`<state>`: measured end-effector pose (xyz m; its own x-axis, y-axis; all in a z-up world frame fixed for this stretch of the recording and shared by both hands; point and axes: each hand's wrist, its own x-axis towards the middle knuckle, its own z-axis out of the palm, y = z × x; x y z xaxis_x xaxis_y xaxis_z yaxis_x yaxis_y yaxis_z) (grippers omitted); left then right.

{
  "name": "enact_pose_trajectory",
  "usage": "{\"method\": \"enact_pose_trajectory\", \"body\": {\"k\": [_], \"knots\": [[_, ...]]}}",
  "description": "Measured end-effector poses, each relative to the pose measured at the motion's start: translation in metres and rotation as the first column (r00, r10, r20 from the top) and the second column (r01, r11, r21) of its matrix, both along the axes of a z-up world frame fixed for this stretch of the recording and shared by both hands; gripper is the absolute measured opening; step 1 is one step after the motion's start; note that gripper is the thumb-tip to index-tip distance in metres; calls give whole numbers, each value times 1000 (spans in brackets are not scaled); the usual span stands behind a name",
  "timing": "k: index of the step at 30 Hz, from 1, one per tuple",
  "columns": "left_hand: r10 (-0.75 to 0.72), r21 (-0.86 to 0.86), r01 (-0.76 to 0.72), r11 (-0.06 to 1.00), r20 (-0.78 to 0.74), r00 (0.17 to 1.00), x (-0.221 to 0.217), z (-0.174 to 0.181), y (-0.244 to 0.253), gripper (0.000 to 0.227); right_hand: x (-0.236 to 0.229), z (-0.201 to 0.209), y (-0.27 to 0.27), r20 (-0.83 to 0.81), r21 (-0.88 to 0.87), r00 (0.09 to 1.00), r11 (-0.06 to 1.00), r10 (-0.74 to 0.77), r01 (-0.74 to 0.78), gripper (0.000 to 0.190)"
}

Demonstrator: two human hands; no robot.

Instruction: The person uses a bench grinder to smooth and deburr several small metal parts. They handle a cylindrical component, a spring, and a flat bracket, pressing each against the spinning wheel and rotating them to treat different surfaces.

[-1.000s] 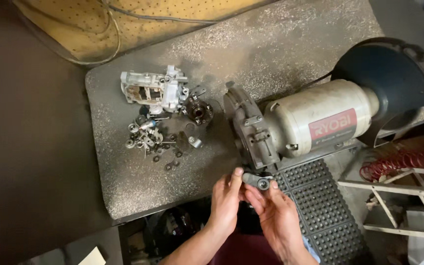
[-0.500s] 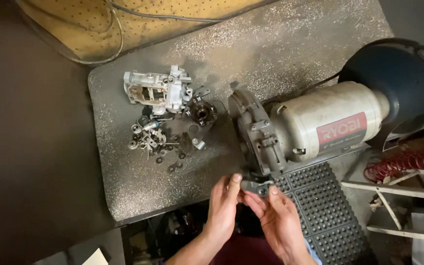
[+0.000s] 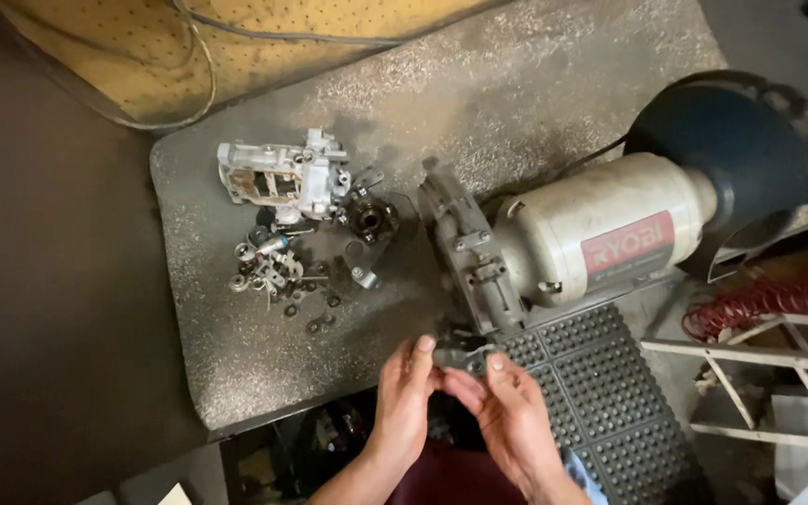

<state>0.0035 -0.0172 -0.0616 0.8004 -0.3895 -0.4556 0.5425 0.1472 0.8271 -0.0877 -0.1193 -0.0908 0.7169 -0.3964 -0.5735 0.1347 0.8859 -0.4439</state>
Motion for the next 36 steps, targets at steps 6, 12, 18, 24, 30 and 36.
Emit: {"method": "enact_pose_trajectory", "body": {"k": [6,12,18,24,30,36], "knots": [[43,-20,-42,999,15,999,5,-29,-3,38,14,-12,-5,21,33,998,998,52,-52,13],[55,3,-55,998,-30,998,7,-26,-6,36,15,-13,-5,-69,53,998,999,2,2,15],[71,-48,-71,996,7,997,-6,-9,3,37,3,1,1,18,-58,997,996,74,-72,18],[31,-66,-32,997,-3,999,-11,-8,-7,35,-4,4,-7,22,-89,1000,996,1,1,31],[83,76,-79,994,-49,995,4,-31,-24,34,8,-21,-9,-16,51,998,997,-53,54,14],[96,46,-93,995,-78,992,5,-40,-24,33,13,-12,-10,-73,60,996,997,-53,58,17]]}}
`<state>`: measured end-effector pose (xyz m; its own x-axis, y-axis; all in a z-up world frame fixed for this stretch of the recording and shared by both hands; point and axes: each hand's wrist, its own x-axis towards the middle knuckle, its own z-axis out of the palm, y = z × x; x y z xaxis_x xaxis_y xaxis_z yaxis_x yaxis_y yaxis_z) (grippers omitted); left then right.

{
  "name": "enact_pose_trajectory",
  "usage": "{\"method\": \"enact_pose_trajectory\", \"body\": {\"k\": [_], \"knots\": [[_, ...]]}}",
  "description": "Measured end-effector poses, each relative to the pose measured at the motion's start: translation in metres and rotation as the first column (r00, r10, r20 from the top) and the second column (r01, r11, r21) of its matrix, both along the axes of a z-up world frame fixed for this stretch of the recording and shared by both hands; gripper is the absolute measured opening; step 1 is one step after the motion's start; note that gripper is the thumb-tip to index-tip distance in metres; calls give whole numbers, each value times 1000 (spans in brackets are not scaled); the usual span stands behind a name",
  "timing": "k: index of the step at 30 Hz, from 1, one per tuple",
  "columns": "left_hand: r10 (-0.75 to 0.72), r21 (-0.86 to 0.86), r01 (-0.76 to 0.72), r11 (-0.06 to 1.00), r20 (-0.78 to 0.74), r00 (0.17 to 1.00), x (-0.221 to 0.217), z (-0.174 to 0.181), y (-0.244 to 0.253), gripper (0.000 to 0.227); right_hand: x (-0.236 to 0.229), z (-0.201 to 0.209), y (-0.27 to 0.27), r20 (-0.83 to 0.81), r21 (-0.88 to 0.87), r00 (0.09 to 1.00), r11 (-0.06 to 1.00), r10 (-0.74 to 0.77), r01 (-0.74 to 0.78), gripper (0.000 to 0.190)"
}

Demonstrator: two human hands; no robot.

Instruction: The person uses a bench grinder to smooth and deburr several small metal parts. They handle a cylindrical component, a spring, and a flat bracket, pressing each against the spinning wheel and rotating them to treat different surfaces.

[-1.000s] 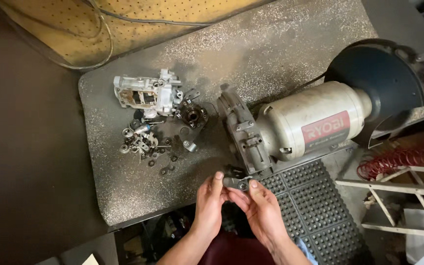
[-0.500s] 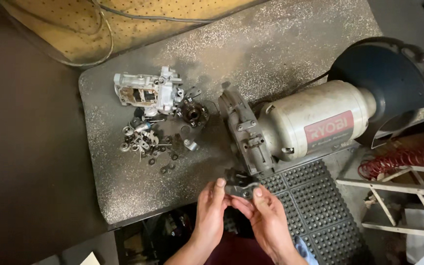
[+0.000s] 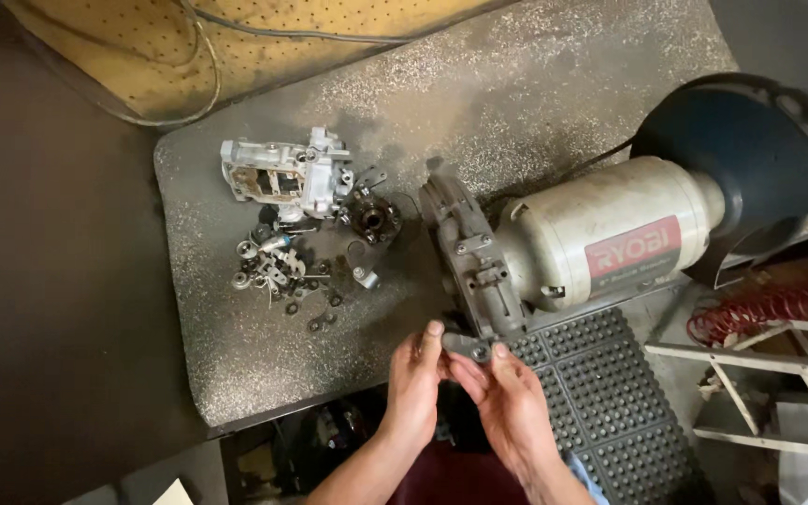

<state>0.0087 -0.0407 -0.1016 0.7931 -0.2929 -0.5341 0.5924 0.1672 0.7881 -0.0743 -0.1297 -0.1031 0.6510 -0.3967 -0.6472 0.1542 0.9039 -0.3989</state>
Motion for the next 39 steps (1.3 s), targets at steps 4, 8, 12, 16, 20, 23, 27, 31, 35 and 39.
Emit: {"method": "enact_pose_trajectory", "body": {"k": [4,8,12,16,20,23,27,31,35,39], "knots": [[-80,90,74,993,64,995,-9,44,7,35,-19,10,4,42,-52,999,999,5,-3,16],[-88,127,76,989,93,992,-9,39,3,35,-19,5,2,58,-85,998,996,-9,14,19],[-25,134,21,991,29,999,-3,19,0,35,-11,-9,7,38,10,997,998,-60,60,20],[-63,164,69,984,-46,997,4,29,-3,34,0,10,7,-29,-8,998,998,-56,56,29],[-121,268,99,958,67,990,-2,41,1,37,-10,17,9,-21,-46,998,997,-63,62,35],[-153,258,134,957,53,987,-3,51,1,35,-16,18,9,1,-75,998,996,-55,55,38],[-127,192,124,973,5,992,-4,44,-1,35,-19,6,9,17,-80,998,995,-59,60,29],[-137,156,136,978,-5,991,-8,35,-7,36,-13,18,-3,-91,-58,994,997,-61,56,26],[-75,-1,75,997,-26,997,-21,47,-5,38,-23,23,-10,-112,-34,994,999,-19,15,17],[-90,0,90,996,-27,996,-21,36,-4,40,-26,16,-8,-53,-72,998,997,-30,26,21]]}}
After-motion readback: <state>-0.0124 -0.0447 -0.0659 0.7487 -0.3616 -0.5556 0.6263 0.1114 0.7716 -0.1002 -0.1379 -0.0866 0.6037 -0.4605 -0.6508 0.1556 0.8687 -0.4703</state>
